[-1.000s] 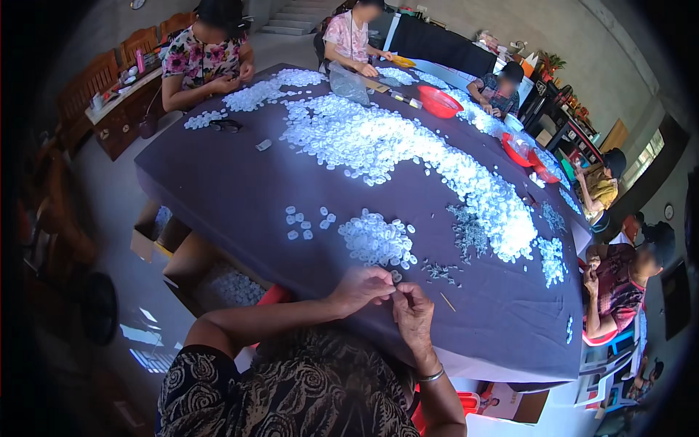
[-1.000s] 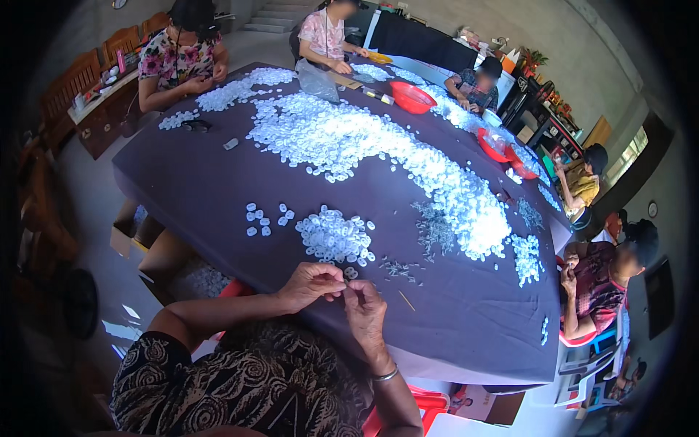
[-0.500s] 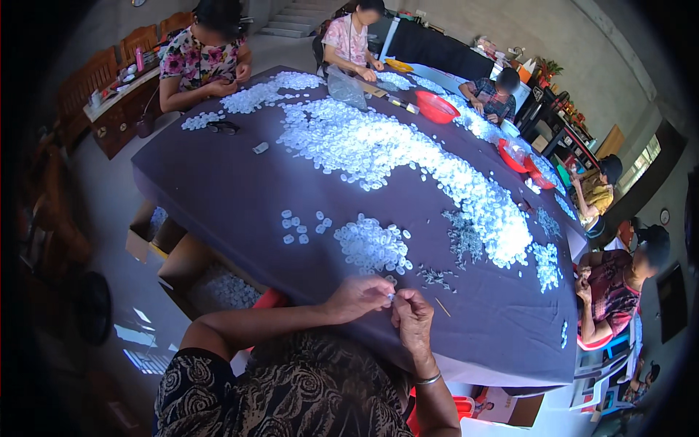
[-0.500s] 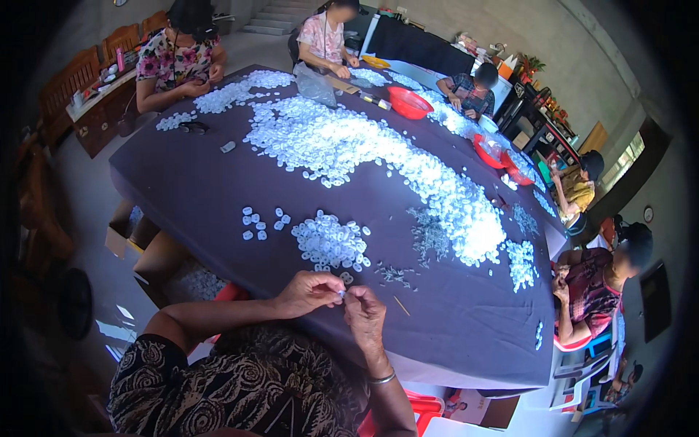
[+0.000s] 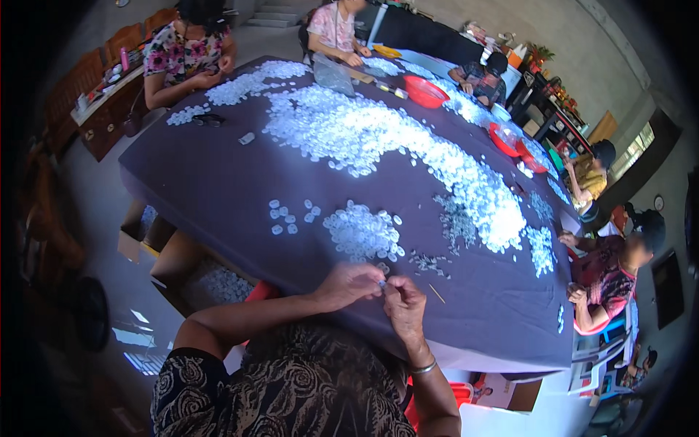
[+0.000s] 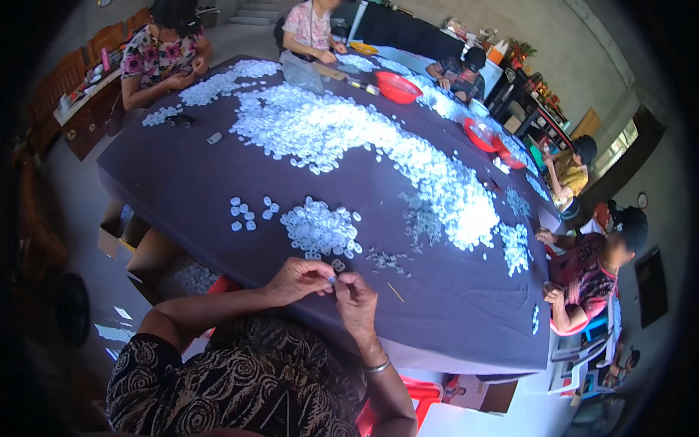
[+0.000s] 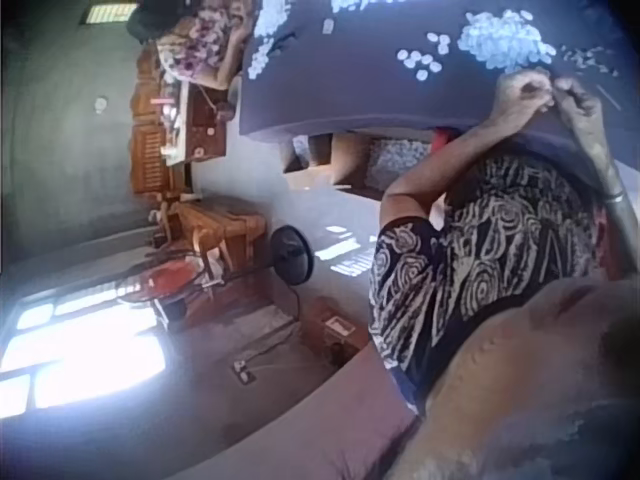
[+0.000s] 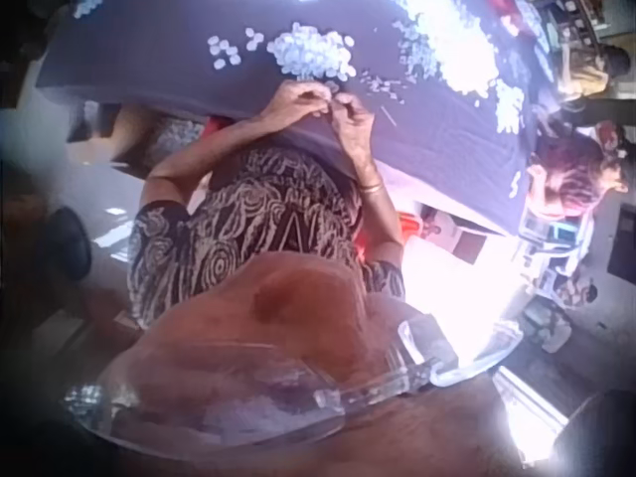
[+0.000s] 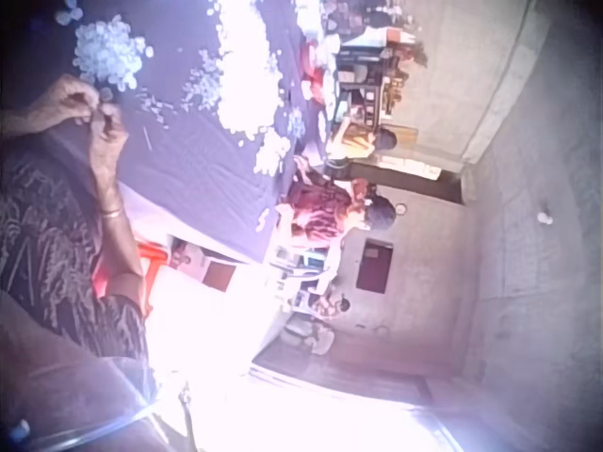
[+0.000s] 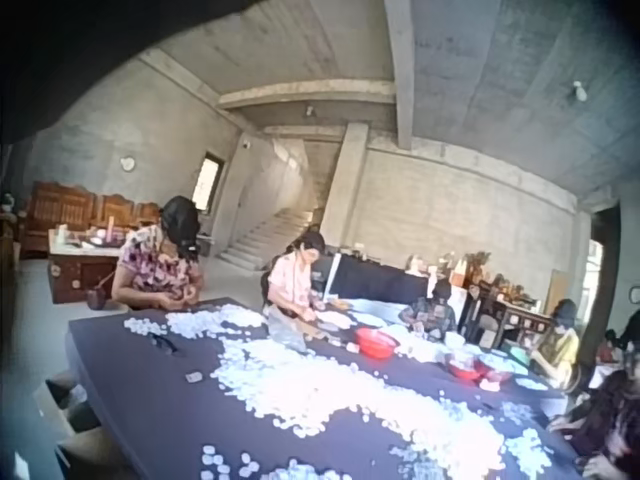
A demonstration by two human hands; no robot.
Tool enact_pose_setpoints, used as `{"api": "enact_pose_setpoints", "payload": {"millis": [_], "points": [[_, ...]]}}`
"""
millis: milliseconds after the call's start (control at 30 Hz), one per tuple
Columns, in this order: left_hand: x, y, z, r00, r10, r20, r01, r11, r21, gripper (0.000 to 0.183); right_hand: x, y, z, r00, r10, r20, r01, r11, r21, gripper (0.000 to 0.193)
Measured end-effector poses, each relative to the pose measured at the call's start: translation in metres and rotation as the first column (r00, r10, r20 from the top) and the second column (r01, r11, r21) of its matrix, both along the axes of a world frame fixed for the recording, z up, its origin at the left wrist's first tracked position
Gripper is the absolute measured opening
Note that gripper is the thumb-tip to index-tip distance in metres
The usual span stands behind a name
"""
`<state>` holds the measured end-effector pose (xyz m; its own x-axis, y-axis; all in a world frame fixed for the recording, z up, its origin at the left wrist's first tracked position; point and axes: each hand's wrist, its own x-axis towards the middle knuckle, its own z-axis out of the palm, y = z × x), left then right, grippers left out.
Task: Inspecting and sorting small white plastic components on a table using a thin metal tool.
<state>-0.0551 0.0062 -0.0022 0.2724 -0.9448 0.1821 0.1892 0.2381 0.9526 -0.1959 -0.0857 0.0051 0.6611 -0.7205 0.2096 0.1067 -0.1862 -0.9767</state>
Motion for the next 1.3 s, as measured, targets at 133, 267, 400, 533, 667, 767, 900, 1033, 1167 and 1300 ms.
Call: {"api": "enact_pose_setpoints", "payload": {"millis": [133,267,400,533,667,767,900,1033,1167,1300], "points": [[0.0,0.003,-0.001,0.999,0.034,0.018,-0.033,0.998,-0.05,0.014,-0.001,0.004,0.01,0.998,0.005,-0.066,-0.002,0.999,0.043,0.006],[0.006,0.0,0.015,0.991,0.06,0.118,-0.063,0.998,0.024,0.019,0.005,-0.005,0.009,0.997,0.053,-0.048,-0.051,0.998,0.039,0.008],[0.015,-0.008,0.009,0.993,0.01,0.118,-0.007,1.0,-0.026,0.02,0.01,-0.009,0.019,0.991,0.074,-0.111,-0.068,0.996,0.06,0.011],[0.015,-0.01,0.012,0.993,0.005,0.119,-0.005,1.0,0.001,0.019,0.01,-0.014,0.015,0.988,0.116,-0.102,-0.104,0.988,0.114,0.008],[0.012,-0.005,0.008,0.993,-0.003,0.116,0.0,1.0,0.023,0.019,0.006,-0.011,0.01,0.987,0.142,-0.077,-0.128,0.979,0.159,0.007],[0.007,-0.001,0.006,0.995,0.03,0.097,-0.029,1.0,-0.005,0.02,0.006,-0.003,0.01,0.993,0.094,-0.073,-0.083,0.985,0.15,0.007],[0.008,0.002,0.009,0.993,0.031,0.117,-0.037,0.998,0.047,0.02,0.007,-0.002,0.007,0.994,0.099,-0.05,-0.092,0.988,0.126,0.007],[0.007,-0.001,0.007,0.989,0.054,0.141,-0.051,0.998,-0.021,0.02,0.007,-0.005,0.006,0.995,0.086,-0.042,-0.081,0.99,0.12,0.006],[0.011,-0.001,0.007,0.987,0.056,0.153,-0.051,0.998,-0.037,0.02,0.007,-0.004,0.007,0.995,0.092,-0.048,-0.089,0.994,0.057,0.007],[0.011,-0.002,0.011,0.98,0.082,0.182,-0.07,0.995,-0.071,0.024,0.009,-0.005,0.008,0.996,0.073,-0.05,-0.076,0.995,-0.063,0.006]]}}
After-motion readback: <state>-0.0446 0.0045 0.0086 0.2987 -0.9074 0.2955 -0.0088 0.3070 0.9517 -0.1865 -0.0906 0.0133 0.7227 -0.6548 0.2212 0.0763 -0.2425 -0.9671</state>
